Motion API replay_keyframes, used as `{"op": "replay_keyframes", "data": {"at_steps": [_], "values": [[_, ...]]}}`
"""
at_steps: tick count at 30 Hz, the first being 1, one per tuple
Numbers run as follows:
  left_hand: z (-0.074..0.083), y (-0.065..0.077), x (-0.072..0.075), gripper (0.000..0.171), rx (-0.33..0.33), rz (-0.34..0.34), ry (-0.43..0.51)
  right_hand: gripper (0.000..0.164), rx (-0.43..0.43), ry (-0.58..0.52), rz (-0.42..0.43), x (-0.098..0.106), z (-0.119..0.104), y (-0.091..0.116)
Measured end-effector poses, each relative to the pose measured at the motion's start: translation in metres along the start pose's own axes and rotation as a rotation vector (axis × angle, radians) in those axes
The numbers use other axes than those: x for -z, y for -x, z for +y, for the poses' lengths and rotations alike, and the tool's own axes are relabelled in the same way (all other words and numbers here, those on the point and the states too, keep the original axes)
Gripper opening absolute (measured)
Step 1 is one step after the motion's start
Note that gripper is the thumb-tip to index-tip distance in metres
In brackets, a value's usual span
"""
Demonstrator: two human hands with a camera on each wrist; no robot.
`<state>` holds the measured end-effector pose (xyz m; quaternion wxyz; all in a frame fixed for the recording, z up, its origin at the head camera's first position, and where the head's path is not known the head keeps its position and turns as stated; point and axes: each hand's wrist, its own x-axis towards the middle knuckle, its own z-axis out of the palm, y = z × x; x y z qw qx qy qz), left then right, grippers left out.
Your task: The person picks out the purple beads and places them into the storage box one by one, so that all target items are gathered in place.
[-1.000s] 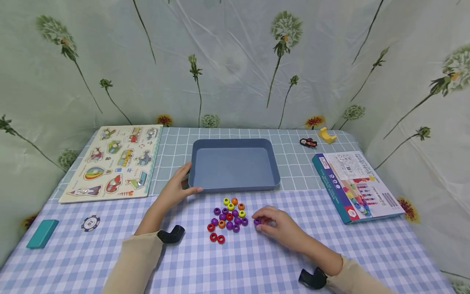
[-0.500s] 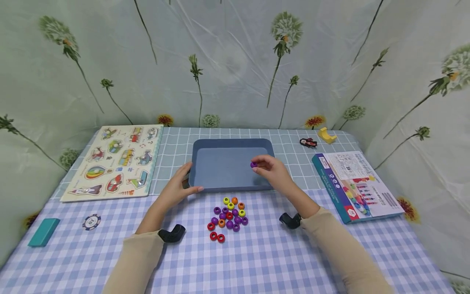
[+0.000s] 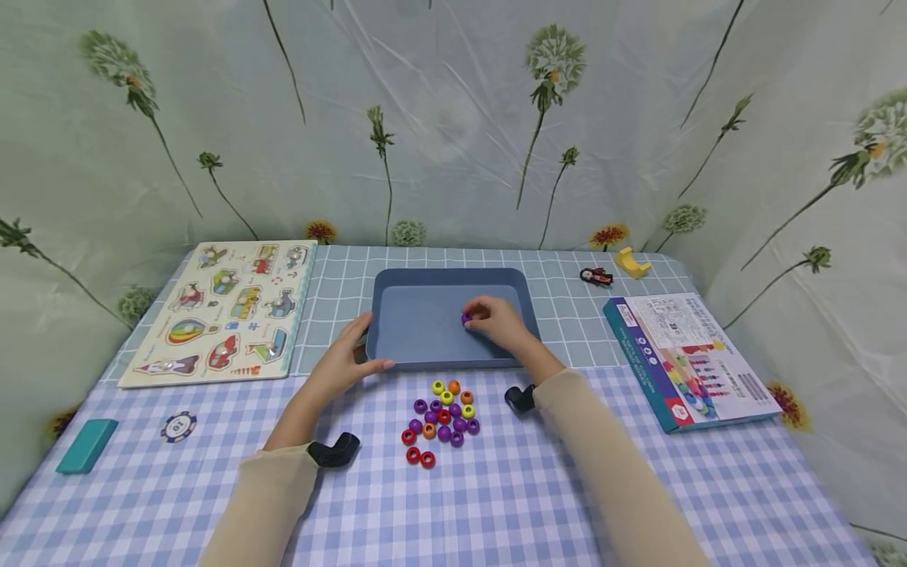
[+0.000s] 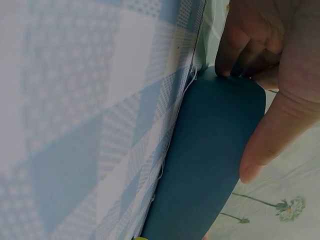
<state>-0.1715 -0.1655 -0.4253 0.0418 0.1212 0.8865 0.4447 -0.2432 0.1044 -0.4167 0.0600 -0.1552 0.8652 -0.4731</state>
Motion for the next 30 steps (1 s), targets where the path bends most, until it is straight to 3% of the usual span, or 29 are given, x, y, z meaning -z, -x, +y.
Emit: {"op": "replay_keyframes", "data": {"at_steps": [6,11,14,18,22,26,30], "values": [[0.0,0.0,-0.001,0.095,0.005,0.003,0.001,0.019,-0.009,0.098,-0.052,-0.004,0.001,-0.003],[0.001,0.0,-0.001,0.096,0.0,-0.004,0.012,0.029,-0.021,0.053,-0.056,0.0,-0.006,0.004],[-0.001,-0.001,-0.002,0.096,-0.007,0.004,0.014,0.035,0.036,0.004,-0.044,0.006,-0.018,0.014],[-0.003,-0.001,-0.002,0.093,-0.019,0.018,-0.002,0.04,0.186,-0.066,-0.024,0.016,-0.037,0.037],[-0.001,-0.002,-0.001,0.096,0.005,-0.004,0.007,0.04,0.287,-0.109,-0.048,0.022,-0.063,0.076],[0.002,-0.002,0.0,0.098,0.017,-0.019,0.0,0.04,0.281,-0.118,-0.12,0.019,-0.076,0.111],[0.003,-0.002,0.001,0.098,0.021,-0.025,-0.015,0.04,0.237,-0.12,-0.201,0.008,-0.056,0.128]]}}
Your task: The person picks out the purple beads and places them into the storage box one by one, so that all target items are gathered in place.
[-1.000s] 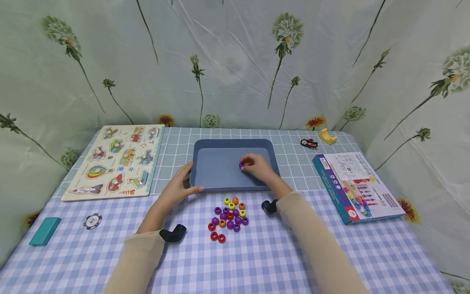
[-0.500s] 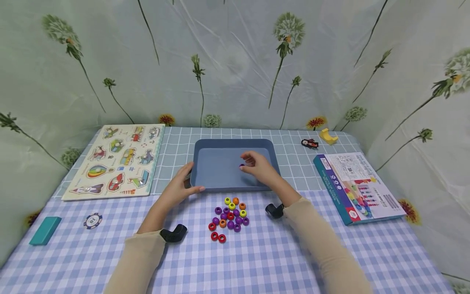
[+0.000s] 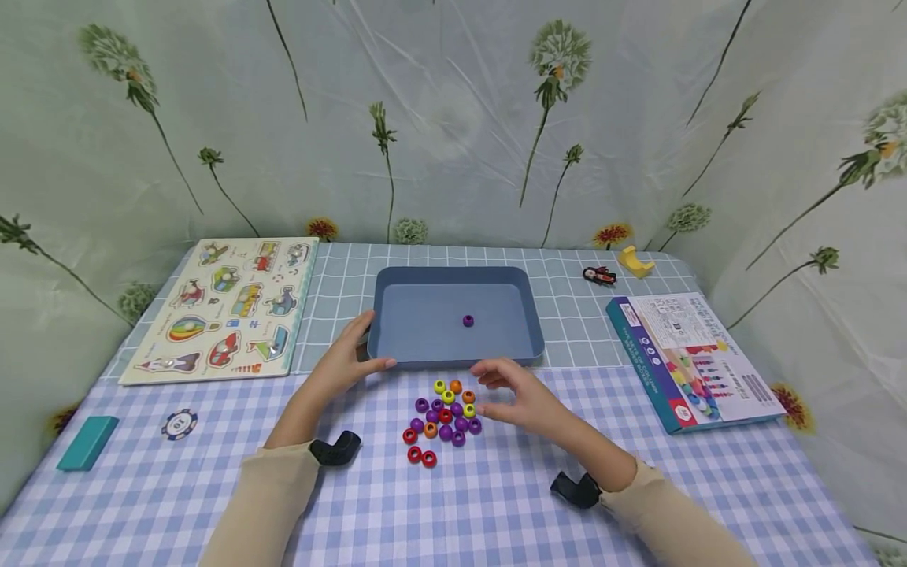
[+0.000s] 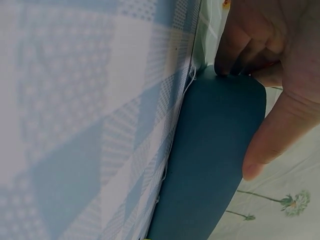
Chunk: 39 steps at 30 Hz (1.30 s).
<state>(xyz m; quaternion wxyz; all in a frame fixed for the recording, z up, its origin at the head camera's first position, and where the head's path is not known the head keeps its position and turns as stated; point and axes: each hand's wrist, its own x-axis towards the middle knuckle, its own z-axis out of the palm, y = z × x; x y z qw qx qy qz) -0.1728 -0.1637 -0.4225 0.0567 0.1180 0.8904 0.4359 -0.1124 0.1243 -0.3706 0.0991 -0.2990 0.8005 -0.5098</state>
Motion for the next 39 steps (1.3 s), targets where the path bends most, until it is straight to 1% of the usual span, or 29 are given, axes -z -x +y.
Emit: {"op": "replay_keyframes", "data": {"at_steps": [4,6,9,13,18,20,21,24,28,32,34,37,39], "values": [[0.001,0.0,0.001,0.096,0.0,-0.005,-0.017,0.039,-0.053,-0.005,-0.06,-0.011,0.028,0.011],[0.002,0.0,0.001,0.094,0.003,-0.007,-0.022,0.037,-0.065,-0.006,-0.083,-0.015,0.04,0.015],[0.002,0.0,0.001,0.093,0.008,-0.011,-0.026,0.032,-0.073,-0.008,-0.099,-0.02,0.049,0.018],[0.001,0.0,0.0,0.092,0.013,-0.014,-0.025,0.027,-0.074,0.056,-0.089,-0.025,0.054,0.02],[0.001,0.0,0.0,0.092,0.022,-0.008,-0.019,0.021,-0.066,0.184,-0.077,-0.029,0.053,0.018],[0.001,0.001,0.0,0.092,0.026,-0.009,-0.016,0.019,-0.077,0.211,-0.076,-0.03,0.051,0.017],[0.001,0.001,0.0,0.093,0.026,-0.013,-0.017,0.018,-0.085,0.208,-0.075,-0.029,0.05,0.016],[0.002,0.001,0.0,0.093,0.031,-0.014,-0.017,0.019,-0.11,0.167,-0.063,-0.023,0.045,0.012],[0.003,0.001,0.001,0.091,0.034,-0.015,-0.017,0.021,-0.081,0.101,0.003,-0.009,0.041,0.001],[0.004,0.0,0.001,0.089,0.033,-0.017,-0.017,0.022,-0.021,0.074,0.103,0.009,0.041,-0.019],[0.004,-0.001,0.001,0.088,0.033,-0.019,-0.013,0.022,-0.009,0.061,0.151,0.02,0.043,-0.031],[0.005,-0.001,0.001,0.088,0.037,-0.023,-0.009,0.022,-0.013,0.055,0.204,0.033,0.05,-0.05],[0.005,-0.001,0.001,0.089,0.041,-0.026,-0.008,0.021,-0.04,0.062,0.229,0.039,0.056,-0.062]]}}
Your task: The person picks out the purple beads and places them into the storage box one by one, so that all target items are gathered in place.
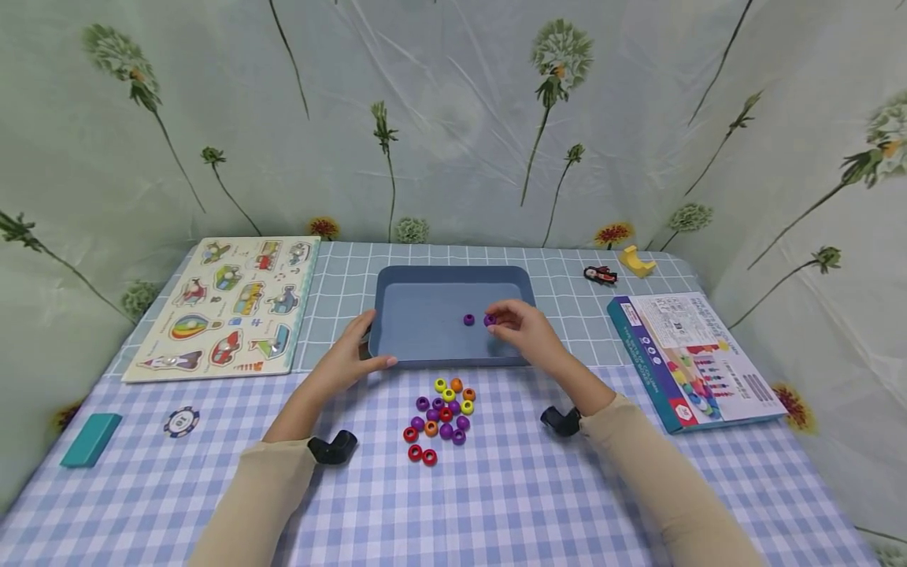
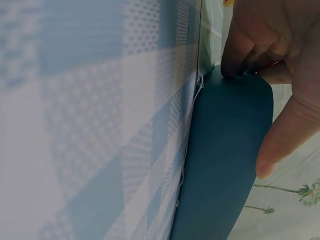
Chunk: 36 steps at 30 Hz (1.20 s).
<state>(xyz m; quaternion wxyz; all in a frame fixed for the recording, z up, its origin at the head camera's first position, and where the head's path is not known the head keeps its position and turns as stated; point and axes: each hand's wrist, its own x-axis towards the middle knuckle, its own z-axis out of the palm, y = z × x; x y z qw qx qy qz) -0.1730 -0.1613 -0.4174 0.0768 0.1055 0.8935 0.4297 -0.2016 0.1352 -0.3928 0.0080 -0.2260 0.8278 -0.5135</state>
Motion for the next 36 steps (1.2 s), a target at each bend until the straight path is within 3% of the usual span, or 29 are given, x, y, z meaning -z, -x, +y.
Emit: {"op": "replay_keyframes", "data": {"at_steps": [9,15,22,28,33,36], "values": [[0.0,0.0,0.0,0.089,0.002,-0.009,0.005,0.021,-0.177,0.083,-0.003,-0.003,0.025,-0.032],[0.0,0.0,0.001,0.089,0.008,-0.004,0.006,0.019,-0.208,0.183,-0.059,-0.007,0.033,-0.039],[0.0,0.0,0.0,0.089,0.006,-0.006,0.004,0.023,-0.25,0.162,-0.078,-0.007,0.031,-0.038],[0.0,-0.001,-0.001,0.089,0.002,-0.013,0.018,0.036,-0.184,0.04,-0.057,0.001,0.009,-0.026],[0.0,-0.001,-0.001,0.089,-0.002,-0.009,0.025,0.037,-0.042,-0.093,-0.074,0.004,-0.037,0.003],[0.001,0.0,-0.001,0.089,-0.003,-0.006,0.026,0.037,0.021,-0.106,-0.13,0.0,-0.058,0.024]]}}
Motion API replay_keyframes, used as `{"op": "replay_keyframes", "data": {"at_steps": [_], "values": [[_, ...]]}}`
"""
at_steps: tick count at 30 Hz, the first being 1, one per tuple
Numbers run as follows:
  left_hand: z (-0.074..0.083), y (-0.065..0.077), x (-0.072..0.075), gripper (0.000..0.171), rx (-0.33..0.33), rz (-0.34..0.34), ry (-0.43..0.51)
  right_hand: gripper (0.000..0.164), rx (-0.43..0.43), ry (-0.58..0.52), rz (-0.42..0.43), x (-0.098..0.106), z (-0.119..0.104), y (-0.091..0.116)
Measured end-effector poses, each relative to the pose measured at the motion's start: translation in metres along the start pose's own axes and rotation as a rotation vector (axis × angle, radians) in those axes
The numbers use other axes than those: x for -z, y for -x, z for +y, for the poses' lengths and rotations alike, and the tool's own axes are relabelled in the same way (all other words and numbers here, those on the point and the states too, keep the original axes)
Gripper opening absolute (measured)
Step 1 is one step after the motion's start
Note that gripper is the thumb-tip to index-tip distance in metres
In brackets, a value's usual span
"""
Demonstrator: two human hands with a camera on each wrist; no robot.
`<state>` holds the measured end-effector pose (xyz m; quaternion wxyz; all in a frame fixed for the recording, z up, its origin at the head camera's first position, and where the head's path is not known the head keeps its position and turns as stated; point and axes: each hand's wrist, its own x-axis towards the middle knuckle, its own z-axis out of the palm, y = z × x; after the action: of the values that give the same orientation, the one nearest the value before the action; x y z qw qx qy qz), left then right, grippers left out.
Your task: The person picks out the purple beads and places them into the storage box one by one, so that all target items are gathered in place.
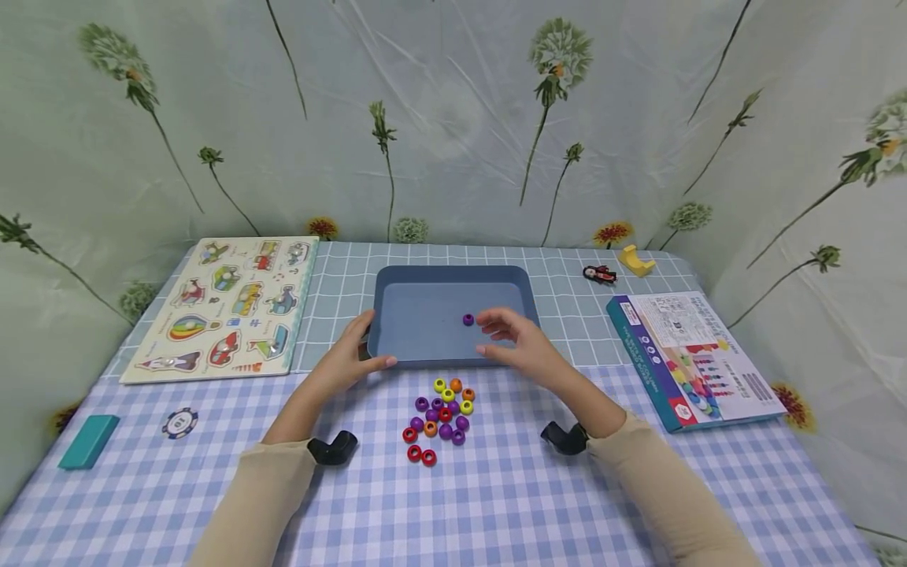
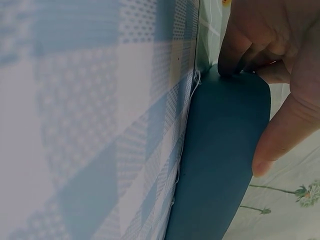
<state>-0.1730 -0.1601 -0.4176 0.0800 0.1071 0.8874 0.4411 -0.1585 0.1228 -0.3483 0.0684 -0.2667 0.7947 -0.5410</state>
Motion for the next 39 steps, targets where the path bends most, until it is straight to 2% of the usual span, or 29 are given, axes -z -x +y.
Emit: {"op": "replay_keyframes", "data": {"at_steps": [3,9,14,20,26,31,35,39], "values": [[0.0,0.0,0.0,0.089,-0.002,-0.001,0.001,0.038,0.025,-0.008,-0.073,-0.011,-0.004,0.019],[0.001,0.0,0.0,0.089,-0.002,-0.003,0.006,0.036,-0.007,0.05,-0.241,-0.032,0.025,0.043],[0.001,0.001,0.0,0.09,0.002,-0.005,0.006,0.031,-0.037,0.097,-0.316,-0.042,0.043,0.05],[0.0,0.001,0.0,0.089,-0.003,-0.001,0.012,0.027,-0.015,0.219,-0.359,-0.047,0.048,0.05],[-0.001,0.001,0.001,0.089,-0.011,-0.002,0.015,0.023,0.037,0.297,-0.366,-0.051,0.047,0.047],[-0.002,0.002,0.001,0.089,-0.01,-0.008,0.026,0.019,0.027,0.316,-0.348,-0.051,0.046,0.045],[-0.002,0.002,0.001,0.089,-0.012,-0.004,0.021,0.019,0.023,0.257,-0.28,-0.044,0.04,0.04],[-0.002,0.001,0.0,0.088,-0.017,-0.006,0.016,0.021,0.02,0.174,-0.145,-0.029,0.035,0.025]]}}
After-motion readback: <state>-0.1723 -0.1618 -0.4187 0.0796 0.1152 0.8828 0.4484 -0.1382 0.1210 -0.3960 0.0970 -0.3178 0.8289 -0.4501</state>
